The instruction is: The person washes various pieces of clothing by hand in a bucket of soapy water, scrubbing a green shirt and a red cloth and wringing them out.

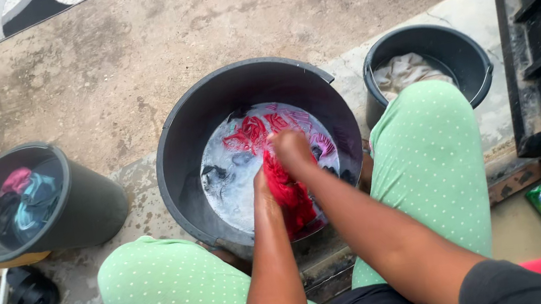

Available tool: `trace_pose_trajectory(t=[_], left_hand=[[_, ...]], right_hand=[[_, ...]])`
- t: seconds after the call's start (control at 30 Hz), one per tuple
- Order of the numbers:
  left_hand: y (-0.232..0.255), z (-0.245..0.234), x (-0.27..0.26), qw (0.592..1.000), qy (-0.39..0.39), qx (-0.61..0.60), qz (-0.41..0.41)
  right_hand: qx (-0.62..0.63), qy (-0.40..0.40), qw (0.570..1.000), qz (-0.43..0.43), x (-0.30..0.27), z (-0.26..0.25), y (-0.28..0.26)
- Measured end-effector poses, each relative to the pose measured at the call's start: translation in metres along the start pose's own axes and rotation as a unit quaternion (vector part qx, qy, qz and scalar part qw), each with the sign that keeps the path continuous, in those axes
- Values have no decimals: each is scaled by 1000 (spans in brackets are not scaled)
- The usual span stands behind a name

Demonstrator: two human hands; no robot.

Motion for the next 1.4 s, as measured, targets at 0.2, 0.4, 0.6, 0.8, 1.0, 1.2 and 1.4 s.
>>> trace_pose_trajectory(t=[0.2,0.4,0.6,0.8,1.0,1.2,1.4], left_hand=[[36,63,-30,996,69,48,22],[54,13,-12,981,102,101,127],[53,20,-24,872,278,385,121],[17,0,-54,985,122,119,39],[7,-33,-14,999,40,7,25],[35,-40,-2,997,40,0,71],[19,44,-26,965,135,154,162]], right_hand=[[222,-224,947,54,30,25,24],[354,-436,826,54,-5,33,11],[409,-130,893,137,27,47,39],[93,-195,974,-68,-86,46,-42],[-14,11,999,-36,-45,9,-36],[65,87,966,-233,-83,40,-43],[10,87,994,69,25,26,25]])
Point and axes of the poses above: each hand's wrist, its own x-axis towards the middle knuckle, its own z-axis out of the palm, y = z × x, the point moved 2 cm from there along x, towards the middle knuckle, and after that the axes turned 11 degrees about -x, right-handed, at the moved point
